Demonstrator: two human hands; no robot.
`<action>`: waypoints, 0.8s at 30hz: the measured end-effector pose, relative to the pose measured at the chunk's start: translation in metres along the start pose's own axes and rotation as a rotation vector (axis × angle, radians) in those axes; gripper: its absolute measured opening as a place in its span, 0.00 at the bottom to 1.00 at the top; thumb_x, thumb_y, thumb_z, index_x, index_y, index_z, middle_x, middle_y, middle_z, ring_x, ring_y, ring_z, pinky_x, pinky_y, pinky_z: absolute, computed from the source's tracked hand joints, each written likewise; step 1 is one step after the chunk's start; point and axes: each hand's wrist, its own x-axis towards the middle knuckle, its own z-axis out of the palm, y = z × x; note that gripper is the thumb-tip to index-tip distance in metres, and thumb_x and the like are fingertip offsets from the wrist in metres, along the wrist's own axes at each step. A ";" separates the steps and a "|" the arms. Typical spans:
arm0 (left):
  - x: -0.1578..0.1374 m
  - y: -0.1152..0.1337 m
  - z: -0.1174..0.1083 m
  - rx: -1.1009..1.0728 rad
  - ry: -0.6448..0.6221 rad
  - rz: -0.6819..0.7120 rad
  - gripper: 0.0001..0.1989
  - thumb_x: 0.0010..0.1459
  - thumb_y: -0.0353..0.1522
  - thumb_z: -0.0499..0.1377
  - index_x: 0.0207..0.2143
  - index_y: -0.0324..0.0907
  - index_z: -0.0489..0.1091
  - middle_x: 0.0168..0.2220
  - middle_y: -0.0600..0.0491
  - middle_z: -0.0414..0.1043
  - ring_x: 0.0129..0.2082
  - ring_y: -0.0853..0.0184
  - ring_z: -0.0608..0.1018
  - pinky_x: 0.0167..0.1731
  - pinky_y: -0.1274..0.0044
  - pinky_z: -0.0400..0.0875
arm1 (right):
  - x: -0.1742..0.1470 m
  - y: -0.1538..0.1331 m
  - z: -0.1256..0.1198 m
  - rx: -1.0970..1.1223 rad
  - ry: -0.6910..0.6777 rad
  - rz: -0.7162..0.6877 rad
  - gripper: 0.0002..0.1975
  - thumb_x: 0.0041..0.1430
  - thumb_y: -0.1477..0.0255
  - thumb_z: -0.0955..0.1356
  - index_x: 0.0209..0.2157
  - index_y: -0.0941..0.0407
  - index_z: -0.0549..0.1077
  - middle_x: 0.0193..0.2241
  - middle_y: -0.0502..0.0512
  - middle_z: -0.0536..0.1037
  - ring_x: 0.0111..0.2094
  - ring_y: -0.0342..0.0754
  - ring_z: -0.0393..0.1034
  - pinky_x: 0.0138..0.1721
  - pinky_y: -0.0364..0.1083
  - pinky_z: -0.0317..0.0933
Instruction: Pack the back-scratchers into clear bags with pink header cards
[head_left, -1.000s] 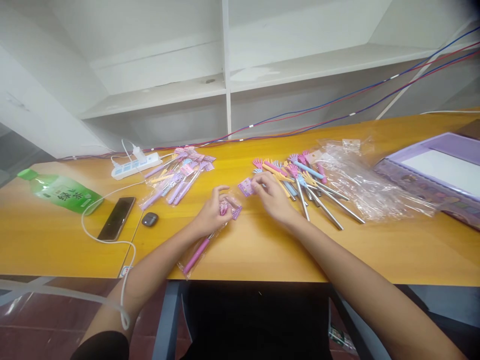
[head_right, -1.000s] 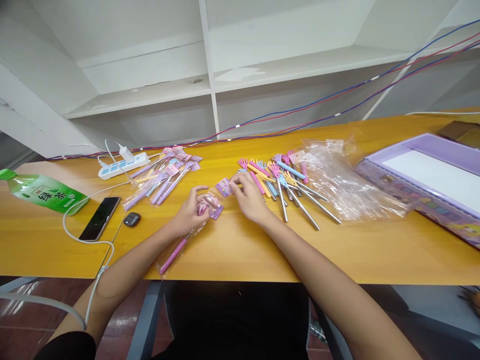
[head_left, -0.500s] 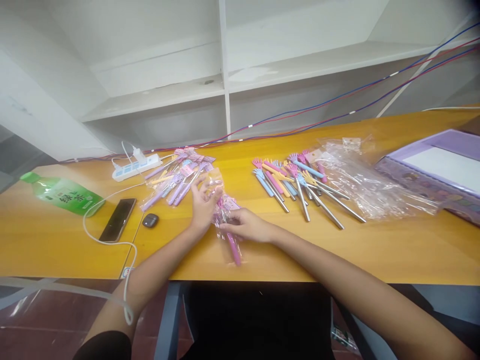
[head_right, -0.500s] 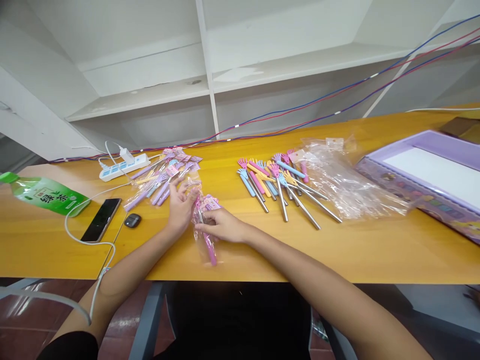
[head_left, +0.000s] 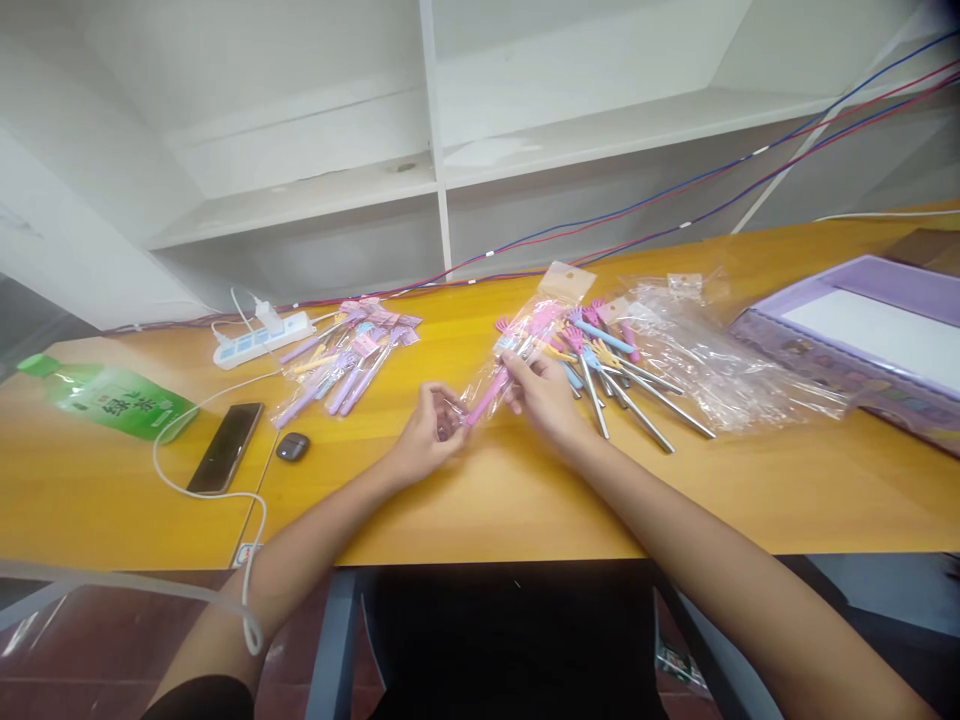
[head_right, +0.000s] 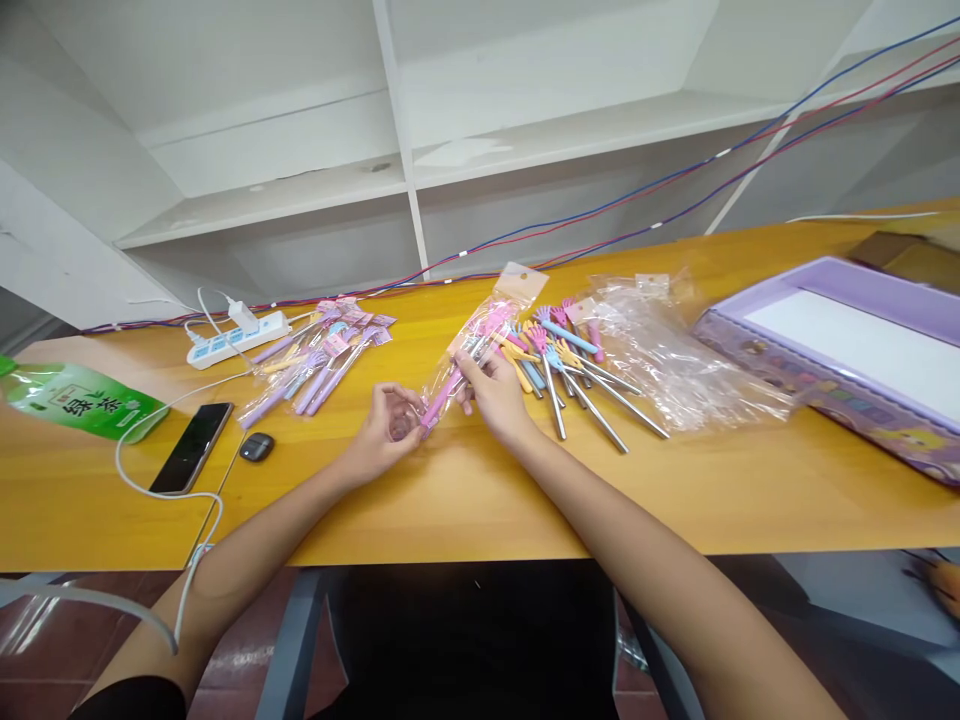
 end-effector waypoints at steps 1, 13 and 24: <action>0.000 0.002 -0.001 0.101 0.045 0.054 0.14 0.62 0.34 0.65 0.48 0.45 0.65 0.45 0.51 0.69 0.34 0.73 0.74 0.34 0.79 0.71 | 0.000 0.000 0.000 0.031 0.011 0.003 0.23 0.57 0.50 0.74 0.30 0.55 0.69 0.19 0.46 0.70 0.16 0.40 0.63 0.15 0.41 0.56; 0.005 0.012 -0.013 0.386 0.375 0.308 0.08 0.64 0.38 0.65 0.38 0.42 0.77 0.45 0.49 0.67 0.41 0.66 0.76 0.41 0.72 0.76 | 0.007 0.008 0.000 0.327 0.012 0.035 0.25 0.55 0.47 0.74 0.33 0.54 0.69 0.25 0.50 0.75 0.25 0.46 0.75 0.23 0.43 0.70; 0.005 0.018 -0.025 0.372 0.479 0.343 0.11 0.65 0.41 0.63 0.37 0.43 0.73 0.45 0.48 0.66 0.47 0.62 0.74 0.51 0.66 0.71 | 0.061 -0.048 -0.071 0.378 0.568 -0.203 0.13 0.68 0.75 0.66 0.27 0.55 0.65 0.25 0.45 0.70 0.25 0.38 0.67 0.28 0.38 0.64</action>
